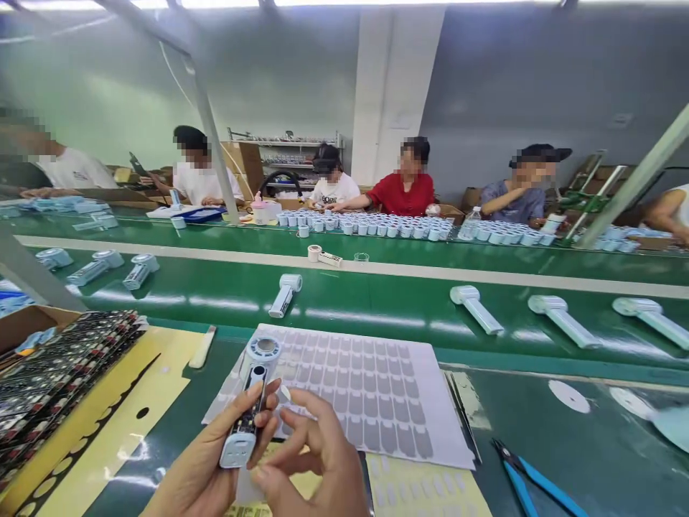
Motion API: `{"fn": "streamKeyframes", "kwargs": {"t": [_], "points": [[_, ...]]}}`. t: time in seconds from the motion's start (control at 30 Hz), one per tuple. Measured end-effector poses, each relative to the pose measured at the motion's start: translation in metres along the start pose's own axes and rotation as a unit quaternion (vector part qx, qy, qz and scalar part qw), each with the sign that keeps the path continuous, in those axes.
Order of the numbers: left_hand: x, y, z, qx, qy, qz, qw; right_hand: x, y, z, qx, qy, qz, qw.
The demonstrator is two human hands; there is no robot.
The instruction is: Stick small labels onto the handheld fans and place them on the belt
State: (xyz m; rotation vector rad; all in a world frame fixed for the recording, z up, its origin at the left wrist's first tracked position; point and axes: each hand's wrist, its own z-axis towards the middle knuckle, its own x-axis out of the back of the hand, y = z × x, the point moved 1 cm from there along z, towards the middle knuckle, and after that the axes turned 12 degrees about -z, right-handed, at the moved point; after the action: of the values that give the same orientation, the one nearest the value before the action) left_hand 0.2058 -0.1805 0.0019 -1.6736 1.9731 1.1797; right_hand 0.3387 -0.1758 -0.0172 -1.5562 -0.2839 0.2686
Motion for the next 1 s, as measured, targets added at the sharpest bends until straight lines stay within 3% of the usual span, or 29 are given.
{"fn": "streamKeyframes", "kwargs": {"t": [0.1, 0.27, 0.8, 0.9, 1.0], "points": [[0.004, -0.002, -0.005, 0.014, 0.017, -0.030, 0.999, -0.015, -0.009, 0.002, -0.020, -0.003, -0.006, 1.000], [0.005, -0.003, -0.010, 0.032, -0.023, -0.060, 0.997, -0.027, -0.013, 0.001, -0.033, 0.016, -0.015, 0.999], [0.011, 0.001, -0.010, 0.037, 0.015, -0.086, 0.996, -0.039, -0.018, -0.001, -0.017, 0.034, -0.035, 0.999], [0.012, 0.000, -0.012, 0.041, 0.011, -0.099, 0.994, -0.043, -0.013, -0.004, 0.018, 0.049, -0.071, 0.996], [0.011, -0.001, -0.018, 0.062, -0.003, -0.121, 0.991, -0.047, -0.007, -0.008, 0.127, 0.101, -0.157, 0.974]]}}
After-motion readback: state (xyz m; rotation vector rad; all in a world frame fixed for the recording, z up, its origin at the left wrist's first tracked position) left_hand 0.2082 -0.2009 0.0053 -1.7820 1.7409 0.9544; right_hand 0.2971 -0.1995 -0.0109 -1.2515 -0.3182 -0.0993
